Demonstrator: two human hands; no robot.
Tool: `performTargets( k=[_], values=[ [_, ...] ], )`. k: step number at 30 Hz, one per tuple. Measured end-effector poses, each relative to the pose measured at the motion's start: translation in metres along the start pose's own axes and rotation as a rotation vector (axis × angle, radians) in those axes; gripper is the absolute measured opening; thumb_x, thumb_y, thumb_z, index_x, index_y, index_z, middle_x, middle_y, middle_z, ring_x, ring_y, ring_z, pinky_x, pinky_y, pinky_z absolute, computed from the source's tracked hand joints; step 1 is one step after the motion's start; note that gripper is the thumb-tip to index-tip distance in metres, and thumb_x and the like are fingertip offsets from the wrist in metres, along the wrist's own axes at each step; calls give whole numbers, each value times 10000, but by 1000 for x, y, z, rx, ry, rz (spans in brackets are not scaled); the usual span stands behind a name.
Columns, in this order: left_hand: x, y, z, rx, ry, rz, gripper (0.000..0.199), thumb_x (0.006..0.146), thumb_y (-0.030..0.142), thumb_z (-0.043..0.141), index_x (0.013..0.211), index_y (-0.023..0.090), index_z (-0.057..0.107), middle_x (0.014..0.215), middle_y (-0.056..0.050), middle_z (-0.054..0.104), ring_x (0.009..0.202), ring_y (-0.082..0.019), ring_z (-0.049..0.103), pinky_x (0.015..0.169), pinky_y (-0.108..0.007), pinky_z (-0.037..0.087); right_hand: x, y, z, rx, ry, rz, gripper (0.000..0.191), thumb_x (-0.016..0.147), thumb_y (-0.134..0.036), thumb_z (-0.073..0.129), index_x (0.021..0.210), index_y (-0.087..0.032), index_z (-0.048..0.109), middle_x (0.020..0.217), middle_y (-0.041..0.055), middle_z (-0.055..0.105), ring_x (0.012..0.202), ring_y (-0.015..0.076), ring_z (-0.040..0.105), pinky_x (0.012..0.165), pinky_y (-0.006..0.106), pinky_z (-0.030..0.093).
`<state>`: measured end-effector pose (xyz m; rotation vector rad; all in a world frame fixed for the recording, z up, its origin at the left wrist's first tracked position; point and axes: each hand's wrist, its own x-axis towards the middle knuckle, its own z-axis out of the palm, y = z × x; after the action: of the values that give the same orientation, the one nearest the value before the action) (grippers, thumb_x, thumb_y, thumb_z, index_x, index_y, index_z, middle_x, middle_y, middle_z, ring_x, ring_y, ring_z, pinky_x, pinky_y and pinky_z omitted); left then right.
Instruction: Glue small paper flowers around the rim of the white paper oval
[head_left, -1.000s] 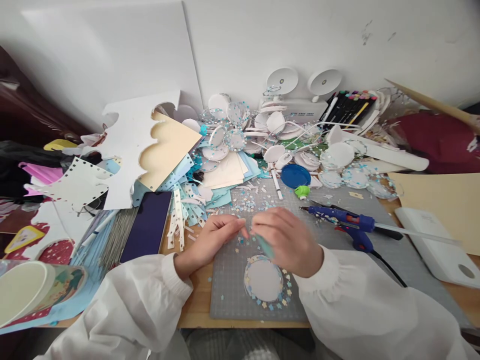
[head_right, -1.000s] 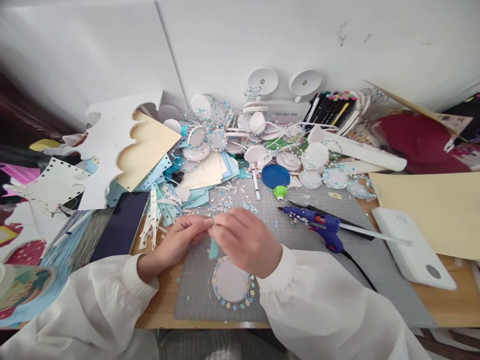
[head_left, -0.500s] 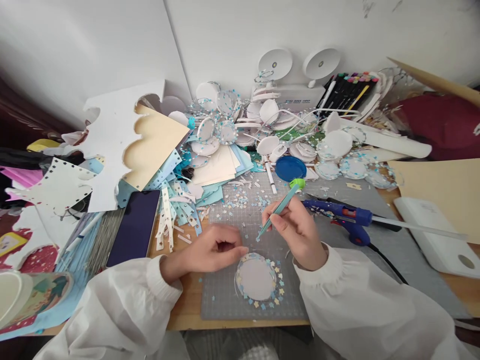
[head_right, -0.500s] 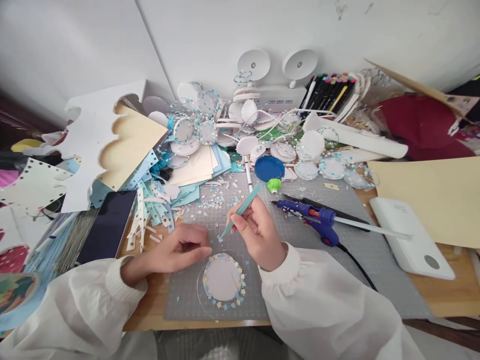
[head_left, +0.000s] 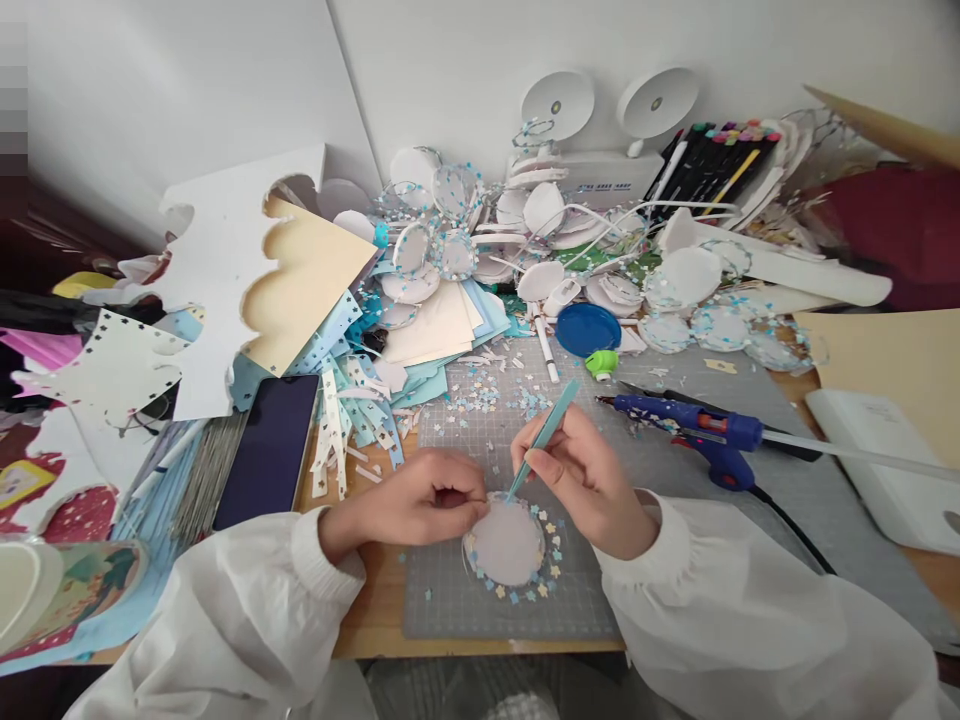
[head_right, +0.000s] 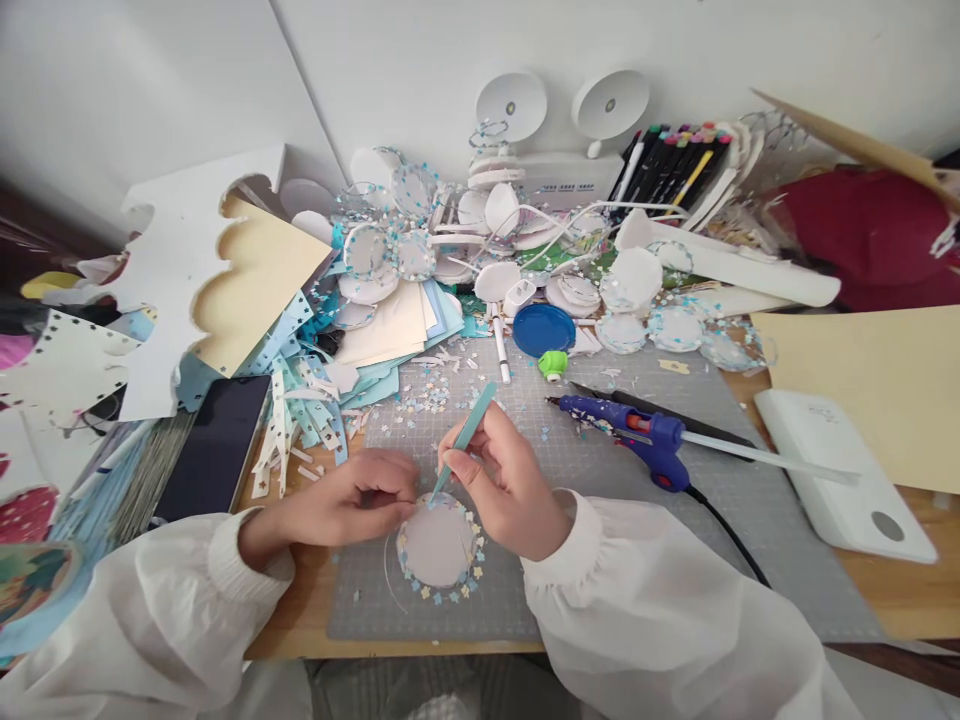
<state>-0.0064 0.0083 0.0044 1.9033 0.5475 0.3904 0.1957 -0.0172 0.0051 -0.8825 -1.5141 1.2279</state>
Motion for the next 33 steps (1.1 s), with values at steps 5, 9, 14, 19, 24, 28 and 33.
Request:
performTargets(
  k=[5, 9, 14, 19, 24, 28, 33],
  values=[
    [0, -1, 0, -31, 14, -18, 278, 861, 195, 492, 593, 161, 431, 582, 32, 365, 554, -100, 366, 536, -231, 287, -1, 4, 1, -25, -9, 0, 114, 930, -306, 495, 893, -199, 484, 765, 19, 568, 654, 131, 547, 607, 276, 473],
    [0, -1, 0, -48, 12, -24, 273, 864, 195, 489, 599, 157, 434, 587, 32, 370, 554, -96, 363, 535, -227, 281, -1, 6, 1, -50, -5, -2, 107, 930, -300, 493, 899, -198, 485, 771, 21, 570, 663, 134, 553, 610, 278, 467],
    [0, 0, 0, -49, 10, -27, 267, 865, 205, 489, 607, 153, 447, 590, 29, 379, 552, -93, 368, 532, -222, 287, -2, 9, 1, -76, -14, -1, 125, 934, -314, 482, 893, -195, 481, 768, 23, 565, 671, 138, 545, 618, 283, 456],
    [0, 0, 0, -44, 13, -33, 275, 867, 211, 487, 602, 152, 441, 588, 31, 374, 546, -90, 361, 523, -220, 281, -2, 10, 1, -67, -22, -3, 116, 934, -305, 483, 899, -194, 481, 779, 26, 559, 680, 139, 540, 634, 289, 446],
    [0, -1, 0, -60, 7, -32, 273, 867, 210, 492, 606, 148, 441, 592, 33, 372, 547, -87, 356, 523, -219, 275, -1, 9, 1, -32, -24, 42, 124, 934, -319, 486, 893, -201, 485, 796, 29, 551, 693, 138, 535, 654, 289, 445],
    [0, -2, 1, -64, 1, -32, 276, 871, 213, 491, 608, 148, 437, 596, 32, 371, 551, -87, 356, 525, -220, 273, 2, 10, 0, 38, -1, 97, 157, 914, -358, 525, 874, -211, 486, 783, 17, 537, 678, 133, 522, 652, 281, 454],
    [0, -2, 1, -69, 5, -36, 280, 868, 211, 498, 605, 151, 423, 594, 35, 360, 555, -87, 352, 529, -224, 271, 3, 13, -1, 88, -34, 174, 198, 896, -400, 548, 878, -213, 486, 798, 21, 549, 701, 137, 527, 654, 275, 457]
  ],
)
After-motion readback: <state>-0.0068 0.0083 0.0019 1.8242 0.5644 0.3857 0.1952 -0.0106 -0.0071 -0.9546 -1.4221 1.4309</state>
